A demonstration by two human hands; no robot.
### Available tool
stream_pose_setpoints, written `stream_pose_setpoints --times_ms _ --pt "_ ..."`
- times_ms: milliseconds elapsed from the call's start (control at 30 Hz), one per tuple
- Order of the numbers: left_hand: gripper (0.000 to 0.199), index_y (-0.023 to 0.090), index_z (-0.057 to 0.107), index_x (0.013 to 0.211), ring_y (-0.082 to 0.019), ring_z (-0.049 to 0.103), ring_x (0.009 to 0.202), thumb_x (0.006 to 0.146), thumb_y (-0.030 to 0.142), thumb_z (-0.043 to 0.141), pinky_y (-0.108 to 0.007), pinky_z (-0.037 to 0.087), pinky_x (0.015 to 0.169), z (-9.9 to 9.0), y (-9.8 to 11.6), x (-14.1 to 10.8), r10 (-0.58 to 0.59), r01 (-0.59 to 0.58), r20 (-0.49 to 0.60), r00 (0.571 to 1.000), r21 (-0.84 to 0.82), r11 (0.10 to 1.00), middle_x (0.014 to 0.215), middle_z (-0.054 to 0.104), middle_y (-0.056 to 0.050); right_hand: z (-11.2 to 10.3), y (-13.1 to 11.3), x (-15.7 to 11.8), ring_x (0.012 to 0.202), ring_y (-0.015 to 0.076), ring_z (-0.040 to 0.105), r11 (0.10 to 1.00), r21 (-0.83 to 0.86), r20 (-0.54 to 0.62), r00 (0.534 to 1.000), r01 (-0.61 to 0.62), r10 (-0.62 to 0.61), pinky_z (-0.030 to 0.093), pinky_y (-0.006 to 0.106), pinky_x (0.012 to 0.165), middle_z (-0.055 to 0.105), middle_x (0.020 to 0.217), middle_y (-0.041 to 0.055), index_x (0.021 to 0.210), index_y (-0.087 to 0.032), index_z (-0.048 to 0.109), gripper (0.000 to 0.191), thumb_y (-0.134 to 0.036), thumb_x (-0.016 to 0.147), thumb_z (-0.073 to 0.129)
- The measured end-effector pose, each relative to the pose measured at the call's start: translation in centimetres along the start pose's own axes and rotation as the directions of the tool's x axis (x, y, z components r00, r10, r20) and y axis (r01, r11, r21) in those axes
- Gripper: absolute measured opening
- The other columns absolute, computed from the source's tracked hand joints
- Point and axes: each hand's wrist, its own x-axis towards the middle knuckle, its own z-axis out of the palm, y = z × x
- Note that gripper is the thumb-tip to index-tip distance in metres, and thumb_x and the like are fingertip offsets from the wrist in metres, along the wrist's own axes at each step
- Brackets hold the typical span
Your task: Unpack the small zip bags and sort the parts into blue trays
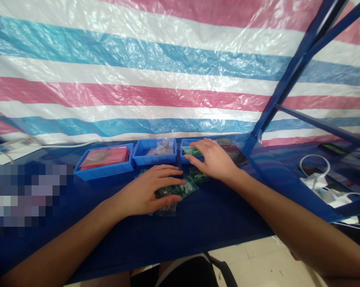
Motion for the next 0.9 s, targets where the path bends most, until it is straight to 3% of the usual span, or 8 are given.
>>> stream_pose_setpoints --times_ms 133,300,400,567,900 --pt "0.037 0.033 0.085 0.128 -0.04 0.052 0.154 0.098 0.054 0.077 -0.057 0.039 0.129 -0.4 0.9 0.0 0.08 -0.08 0.044 0.996 -0.007 0.997 0.167 0.057 -0.011 0.1 0.1 -0.1 0.133 0.0395 0.068 0.997 -0.078 0.088 0.996 0.021 -0.014 0.043 0.063 0.124 0.074 0.143 0.0178 0.143 -0.02 0.071 0.055 -0.061 0.107 0.06" --pt "0.036 0.032 0.085 0.127 -0.037 0.063 0.144 0.101 0.054 0.074 -0.056 0.042 0.125 -0.1 1.2 0.1 0.066 -0.068 0.144 0.987 0.008 0.998 0.159 0.065 -0.012 -0.2 -0.4 -0.2 0.13 0.0394 0.066 0.987 -0.163 0.112 0.993 -0.013 0.031 0.05 0.059 0.115 0.069 0.143 0.0195 0.148 -0.021 0.07 0.061 -0.065 0.109 0.051" --pt "0.03 0.031 0.087 0.122 -0.034 0.066 0.139 0.103 0.05 0.073 -0.054 0.041 0.126 -0.1 1.1 0.1 0.07 -0.071 0.126 0.99 0.002 0.997 0.154 0.069 -0.01 -0.4 -0.8 -0.2 0.132 0.0403 0.063 0.986 -0.159 0.053 0.997 -0.042 0.051 0.05 0.059 0.115 0.065 0.146 0.0201 0.153 -0.02 0.065 0.063 -0.063 0.11 0.051" --pt "0.023 0.026 0.087 0.117 -0.028 0.071 0.126 0.104 0.039 0.072 -0.044 0.05 0.117 0.1 1.4 0.2 0.093 -0.093 0.075 0.993 -0.011 0.996 0.135 0.076 -0.009 -0.7 -1.4 -0.1 0.137 0.0387 0.06 0.996 -0.083 -0.067 0.998 0.015 -0.021 0.046 0.058 0.121 0.065 0.145 0.0187 0.15 -0.02 0.064 0.052 -0.052 0.111 0.055" --pt "0.013 0.019 0.079 0.107 -0.021 0.072 0.112 0.099 0.014 0.071 -0.034 0.055 0.106 1.8 1.5 0.4 0.142 -0.142 -0.012 0.99 0.036 0.989 0.121 0.076 -0.005 -0.5 -2.4 -0.2 0.129 0.0349 0.065 0.99 0.062 -0.137 0.984 0.124 -0.115 0.052 0.054 0.115 0.07 0.136 0.0175 0.141 -0.02 0.066 0.038 -0.038 0.108 0.063"
